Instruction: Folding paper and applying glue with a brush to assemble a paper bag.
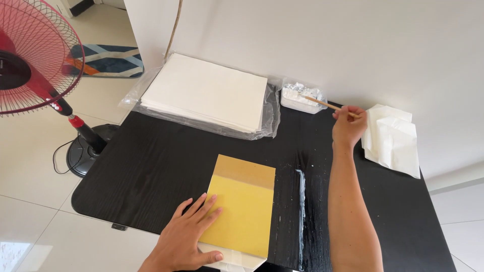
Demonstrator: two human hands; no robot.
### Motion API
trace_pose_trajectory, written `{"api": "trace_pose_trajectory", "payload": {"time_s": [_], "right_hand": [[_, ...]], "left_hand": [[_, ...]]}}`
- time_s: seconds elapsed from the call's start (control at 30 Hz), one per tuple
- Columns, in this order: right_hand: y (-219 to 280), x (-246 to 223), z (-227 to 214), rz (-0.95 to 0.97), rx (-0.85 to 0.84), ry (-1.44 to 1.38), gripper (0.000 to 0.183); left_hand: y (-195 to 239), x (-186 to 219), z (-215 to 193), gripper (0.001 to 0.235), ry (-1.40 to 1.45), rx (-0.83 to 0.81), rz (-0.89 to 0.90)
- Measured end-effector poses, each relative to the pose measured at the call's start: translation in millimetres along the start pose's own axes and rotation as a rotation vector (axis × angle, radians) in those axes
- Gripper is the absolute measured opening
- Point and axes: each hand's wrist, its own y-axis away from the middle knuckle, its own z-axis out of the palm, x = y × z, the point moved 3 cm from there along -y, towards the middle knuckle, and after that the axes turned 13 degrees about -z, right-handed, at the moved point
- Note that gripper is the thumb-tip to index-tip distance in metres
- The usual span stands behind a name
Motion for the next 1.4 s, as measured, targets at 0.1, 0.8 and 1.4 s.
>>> {"api": "trace_pose_trajectory", "payload": {"time_s": [0.1,0.8,1.4], "right_hand": [[-19,-1,3,-0.145,0.029,-0.039,0.004],[-7,93,-10,0.501,-0.164,-0.225,0.046],[184,-59,26,-0.092,-1.328,0.780,0.062]], "left_hand": [[-3,-1,-3,0.104,0.044,-0.095,-0.044],[0,-24,26,0.111,-0.108,0.150,0.036],[87,12,90,0.060,1.221,-0.637,-0.931]]}}
